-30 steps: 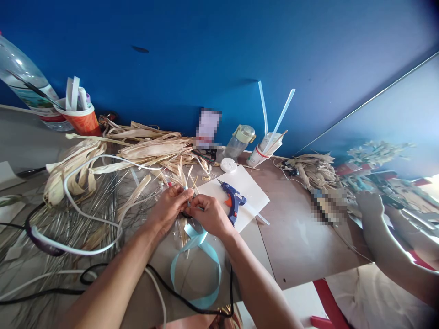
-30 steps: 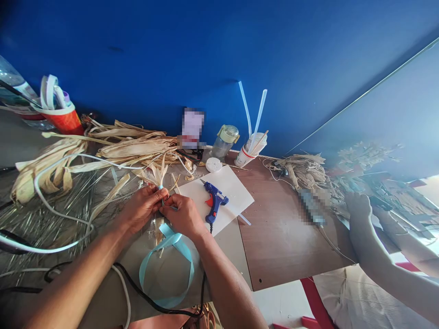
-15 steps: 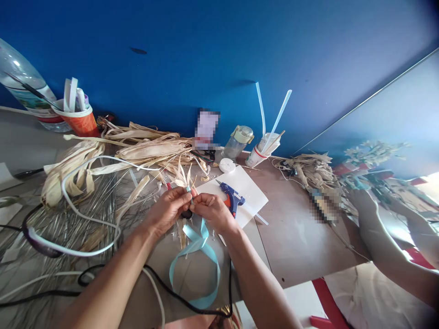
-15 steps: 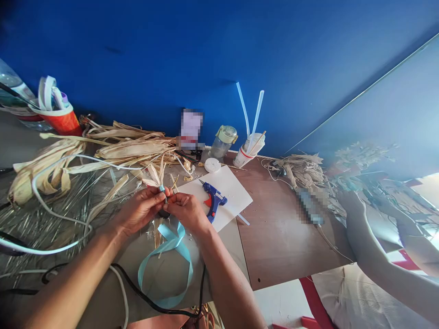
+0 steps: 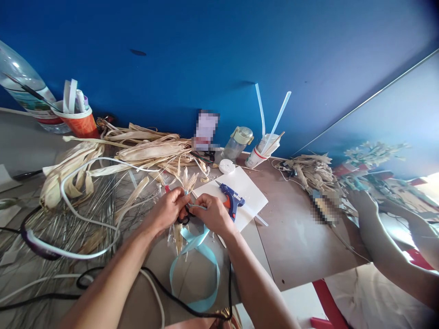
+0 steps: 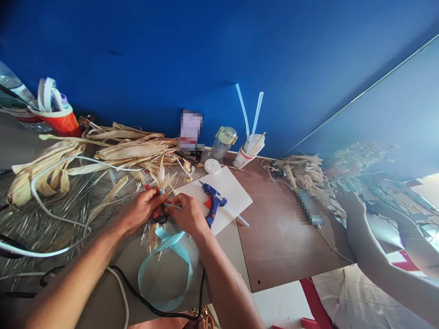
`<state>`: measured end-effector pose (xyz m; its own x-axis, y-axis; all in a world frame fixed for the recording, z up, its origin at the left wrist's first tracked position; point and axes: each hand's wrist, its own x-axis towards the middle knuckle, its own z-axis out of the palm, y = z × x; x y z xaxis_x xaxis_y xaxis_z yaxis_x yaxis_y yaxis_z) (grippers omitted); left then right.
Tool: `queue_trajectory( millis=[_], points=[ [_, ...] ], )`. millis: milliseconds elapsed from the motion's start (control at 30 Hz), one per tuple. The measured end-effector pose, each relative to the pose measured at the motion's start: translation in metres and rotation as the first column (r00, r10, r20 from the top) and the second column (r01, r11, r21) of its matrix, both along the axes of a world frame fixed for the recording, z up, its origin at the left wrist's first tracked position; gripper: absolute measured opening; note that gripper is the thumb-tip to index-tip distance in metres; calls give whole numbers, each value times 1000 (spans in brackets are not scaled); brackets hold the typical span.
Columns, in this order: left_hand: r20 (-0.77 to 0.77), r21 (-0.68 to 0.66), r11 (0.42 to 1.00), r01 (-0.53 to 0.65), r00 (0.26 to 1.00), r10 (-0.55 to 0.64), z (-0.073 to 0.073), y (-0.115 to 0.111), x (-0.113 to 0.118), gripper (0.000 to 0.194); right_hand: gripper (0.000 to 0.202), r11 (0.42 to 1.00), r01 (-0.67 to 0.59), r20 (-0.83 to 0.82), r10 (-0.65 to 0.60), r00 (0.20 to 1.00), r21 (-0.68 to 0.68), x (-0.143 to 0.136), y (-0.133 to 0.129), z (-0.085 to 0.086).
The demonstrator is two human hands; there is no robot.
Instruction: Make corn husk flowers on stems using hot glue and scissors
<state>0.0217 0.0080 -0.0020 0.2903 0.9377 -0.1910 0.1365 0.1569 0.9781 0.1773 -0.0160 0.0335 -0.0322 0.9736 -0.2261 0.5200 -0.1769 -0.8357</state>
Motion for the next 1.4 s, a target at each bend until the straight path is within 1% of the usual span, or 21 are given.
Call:
queue_trajectory(
  millis=[67, 133, 167, 233, 300, 333, 433, 533, 633, 700, 767, 833, 867, 967, 1100, 1167, 1200, 1300, 1400],
  points=[
    [-37, 21, 1000, 20, 999, -19, -1, 1, -1, 26, 14, 1000, -22, -43, 21, 999, -22, 2, 1, -3],
    [-44, 50, 998, 36, 998, -33, -1, 2, -2, 26, 19, 994, -74, -207, 56, 977, -82, 5, 2, -7],
    [-37, 62, 997, 42, 999, -40, -1, 2, -2, 26, 23, 987, -109, -318, 66, 946, -121, 7, 3, -10],
    [-1, 62, 997, 53, 999, -53, 0, 2, -2, 27, 30, 967, -171, -514, 51, 856, -188, 9, 5, -14],
    [50, 36, 998, 60, 997, -62, 2, 2, -2, 28, 34, 956, -188, -613, 11, 790, -226, 11, 6, -16],
    [74, 21, 998, 59, 995, -60, 4, 2, -2, 30, 34, 955, -182, -627, -6, 779, -236, 11, 7, -16],
    [112, -18, 999, 38, 993, -36, 10, 2, -1, 32, 29, 964, -132, -605, -36, 796, -231, 10, 7, -16],
    [113, -47, 999, 11, 994, -5, 15, 2, 0, 33, 21, 984, -63, -518, -35, 855, -169, 9, 6, -13],
    [117, -65, 998, -23, 993, 30, 15, 2, 0, 32, 16, 995, -13, -414, -28, 910, -95, 9, 6, -11],
    [123, -65, 997, -36, 991, 44, 12, 3, -1, 30, 14, 1000, 22, -307, -27, 951, -19, 11, 6, -11],
    [129, -61, 998, -25, 991, 33, 9, 3, -1, 27, 13, 995, 48, -156, -33, 987, 92, 12, 7, -11],
    [138, -71, 997, -14, 990, 24, 7, 3, -1, 26, 13, 984, 47, -38, -41, 998, 171, 13, 7, -9],
    [149, -79, 997, -15, 988, 26, 7, 3, -1, 26, 13, 982, 45, -8, -45, 999, 181, 12, 7, -8],
    [183, -94, 995, -24, 982, 41, 8, 3, -2, 27, 16, 986, 36, 33, -42, 999, 164, 10, 4, -1],
    [171, -81, 997, -15, 985, 29, 11, 3, -3, 27, 13, 986, -42, 109, 25, 994, 159, 6, 2, 9],
    [159, -84, 996, -16, 987, 29, 13, 3, -2, 26, 16, 981, -42, 85, 26, 996, 189, 5, 3, 11],
    [155, -87, 996, -21, 987, 34, 13, 3, -2, 25, 19, 977, -20, 46, 11, 999, 212, 5, 4, 11],
    [164, -108, 994, -33, 985, 50, 15, 3, -1, 26, 19, 953, 130, -120, -100, 988, 275, 8, 5, 9],
    [183, -130, 991, -35, 981, 59, 16, 3, -1, 26, 18, 913, 301, -221, -245, 944, 274, 17, -1, 10]
  ],
)
